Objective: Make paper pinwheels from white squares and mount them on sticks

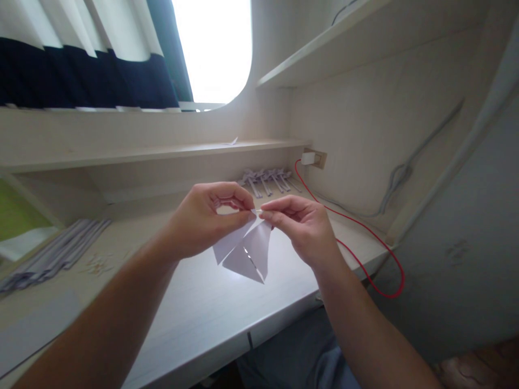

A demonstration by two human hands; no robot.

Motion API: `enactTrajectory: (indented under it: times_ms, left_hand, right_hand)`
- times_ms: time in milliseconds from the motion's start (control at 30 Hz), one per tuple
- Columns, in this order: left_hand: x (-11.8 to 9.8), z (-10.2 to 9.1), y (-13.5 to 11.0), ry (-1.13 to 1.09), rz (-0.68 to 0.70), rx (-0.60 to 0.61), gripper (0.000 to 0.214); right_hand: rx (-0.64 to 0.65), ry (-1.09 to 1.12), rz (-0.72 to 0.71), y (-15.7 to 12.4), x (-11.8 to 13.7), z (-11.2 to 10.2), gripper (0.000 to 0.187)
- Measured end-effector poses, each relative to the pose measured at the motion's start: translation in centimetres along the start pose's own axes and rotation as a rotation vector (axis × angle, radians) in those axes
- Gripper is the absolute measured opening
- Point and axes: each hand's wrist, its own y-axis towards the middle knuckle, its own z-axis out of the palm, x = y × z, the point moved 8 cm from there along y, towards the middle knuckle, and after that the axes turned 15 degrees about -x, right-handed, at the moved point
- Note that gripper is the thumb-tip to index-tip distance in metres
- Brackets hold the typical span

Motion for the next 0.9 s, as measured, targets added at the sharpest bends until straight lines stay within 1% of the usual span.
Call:
enactTrajectory:
  times_ms: [200, 333, 500, 733, 800, 900]
  left_hand:
    - [0.05, 0.14, 0.01, 0.085, 0.021, -0.01, 0.006]
    - [-0.23, 0.18, -0.01, 0.153, 0.053, -0.007, 0.005]
    - [-0.26, 0.15, 0.0, 0.199, 0.059, 0.003, 0.007]
    - [0.07, 0.15, 0.11, 0.256, 0.043, -0.01, 0.011]
    - [-0.12, 0.09, 0.18, 0.267, 0.083, -0.022, 0.01]
    - [-0.74, 0.24, 0.19, 0.278, 0.199, -0.012, 0.01]
  right_hand:
    - [0.003, -0.175, -0.142, -0.61, 0.54, -0.25, 0.006]
    - [0.012, -0.289, -0.211, -0.74, 0.81, -0.39, 0.008]
    - [0.056, -0.316, -0.187, -0.7, 0.52, -0.27, 0.009]
    - [0.121, -0.254, -0.145, -0.66, -0.04, 0.29, 0.009]
    - [0.116, -0.256, -0.157, -0.65, 0.01, 0.37, 0.008]
    - [0.09, -0.263, -0.174, -0.66, 0.18, 0.34, 0.008]
